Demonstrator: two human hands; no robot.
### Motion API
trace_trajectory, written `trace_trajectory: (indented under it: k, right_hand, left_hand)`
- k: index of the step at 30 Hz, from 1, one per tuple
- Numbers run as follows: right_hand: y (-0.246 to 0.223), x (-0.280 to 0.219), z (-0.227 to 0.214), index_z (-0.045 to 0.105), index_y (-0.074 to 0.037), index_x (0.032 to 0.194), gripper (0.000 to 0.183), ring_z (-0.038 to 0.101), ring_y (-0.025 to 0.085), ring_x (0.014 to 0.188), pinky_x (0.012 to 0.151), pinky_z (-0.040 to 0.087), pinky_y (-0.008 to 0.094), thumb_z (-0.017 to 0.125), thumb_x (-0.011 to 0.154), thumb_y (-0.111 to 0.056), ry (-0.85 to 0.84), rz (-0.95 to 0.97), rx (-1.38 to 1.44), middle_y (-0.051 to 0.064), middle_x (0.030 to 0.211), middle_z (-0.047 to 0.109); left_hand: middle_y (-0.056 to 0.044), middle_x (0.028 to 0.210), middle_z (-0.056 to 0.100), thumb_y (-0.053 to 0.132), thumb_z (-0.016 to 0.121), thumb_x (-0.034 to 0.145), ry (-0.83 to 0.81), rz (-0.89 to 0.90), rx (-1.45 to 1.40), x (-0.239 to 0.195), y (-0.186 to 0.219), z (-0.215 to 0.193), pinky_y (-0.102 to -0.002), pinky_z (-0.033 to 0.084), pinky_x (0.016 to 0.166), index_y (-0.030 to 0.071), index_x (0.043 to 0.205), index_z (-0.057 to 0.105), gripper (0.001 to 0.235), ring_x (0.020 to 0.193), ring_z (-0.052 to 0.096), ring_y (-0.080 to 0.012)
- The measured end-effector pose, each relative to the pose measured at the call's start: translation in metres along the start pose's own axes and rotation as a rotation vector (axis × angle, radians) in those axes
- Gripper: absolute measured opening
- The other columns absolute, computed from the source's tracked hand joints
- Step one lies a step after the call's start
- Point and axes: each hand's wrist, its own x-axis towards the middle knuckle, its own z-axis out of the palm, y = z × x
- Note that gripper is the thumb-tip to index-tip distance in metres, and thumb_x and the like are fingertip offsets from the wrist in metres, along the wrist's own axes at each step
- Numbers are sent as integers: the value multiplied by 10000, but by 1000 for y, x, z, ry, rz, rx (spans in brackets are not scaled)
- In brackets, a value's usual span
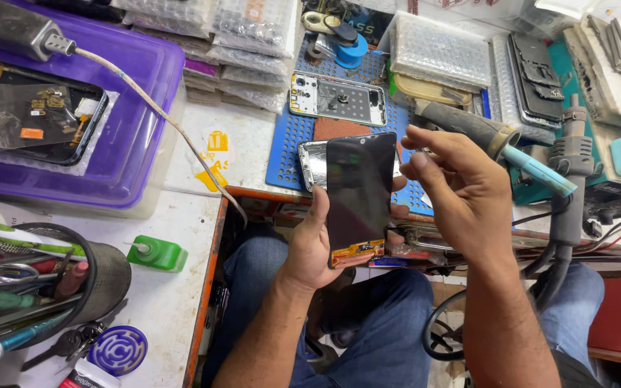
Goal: The person applies adhesive to the edges of a smartphone frame, then aligns and presses the display assembly into place. They inspect the fit, remove the display, and use a screwdriver to adjust internal components before repositioning the display again.
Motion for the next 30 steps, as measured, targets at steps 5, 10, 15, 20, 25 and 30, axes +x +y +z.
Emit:
trace_trajectory:
  k: [5, 10, 15, 20, 25, 30]
  right_hand:
    - [-2, 7, 6, 673, -1, 1299, 276, 712, 130, 909, 808, 596, 255, 653, 1025, -29, 28, 78, 41, 87, 1137, 726]
    - [6, -2, 2, 660, 19, 1346, 284, 690, 129, 1061, 936, 568, 252, 686, 1063, 5, 34, -33, -49, 96, 1237, 709]
    - [17, -16, -4, 659, 23, 1311, 279, 712, 134, 1039, 931, 596, 266, 682, 1033, 4, 65, 33, -9, 93, 1199, 719]
    - [26, -32, -8, 658, 32, 1300, 298, 715, 147, 1031, 921, 587, 265, 686, 1004, 23, 96, 69, 14, 109, 1189, 720]
    - [26, -48, -2, 655, 55, 1300, 321, 714, 165, 1050, 923, 589, 274, 690, 981, 60, 88, 85, -37, 130, 1157, 742]
    - [11, -68, 24, 469, 38, 1438, 622, 773, 173, 988, 885, 601, 258, 766, 893, -6, -38, -198, -294, 97, 1046, 781]
  left_hand:
    - [-190, 1563, 511, 621, 403, 1082, -8, 7, -28, 3, 0, 0, -494, 571, 1033, -11, 1623, 344, 834, 1308, 617, -294]
    - [-201, 1562, 497, 605, 384, 1106, 40, 42, -81, 1, -3, -7, -477, 555, 1070, 1, 1639, 333, 806, 1367, 574, -273]
    - [-182, 1547, 502, 585, 365, 1127, 60, 53, -183, 0, 0, -12, -462, 556, 1072, 20, 1633, 346, 759, 1365, 571, -265]
    - [-169, 1560, 506, 558, 361, 1153, 67, 88, -204, 0, -2, -14, -456, 555, 1068, 42, 1634, 354, 706, 1371, 575, -286]
    - [-127, 1540, 535, 550, 369, 1115, 113, 72, -211, -2, -7, -19, -426, 556, 1050, 63, 1623, 354, 704, 1331, 606, -254]
    - [-123, 1380, 623, 567, 393, 1162, 49, 32, -202, -5, -13, -25, -356, 574, 994, 34, 1627, 374, 708, 1145, 674, -199]
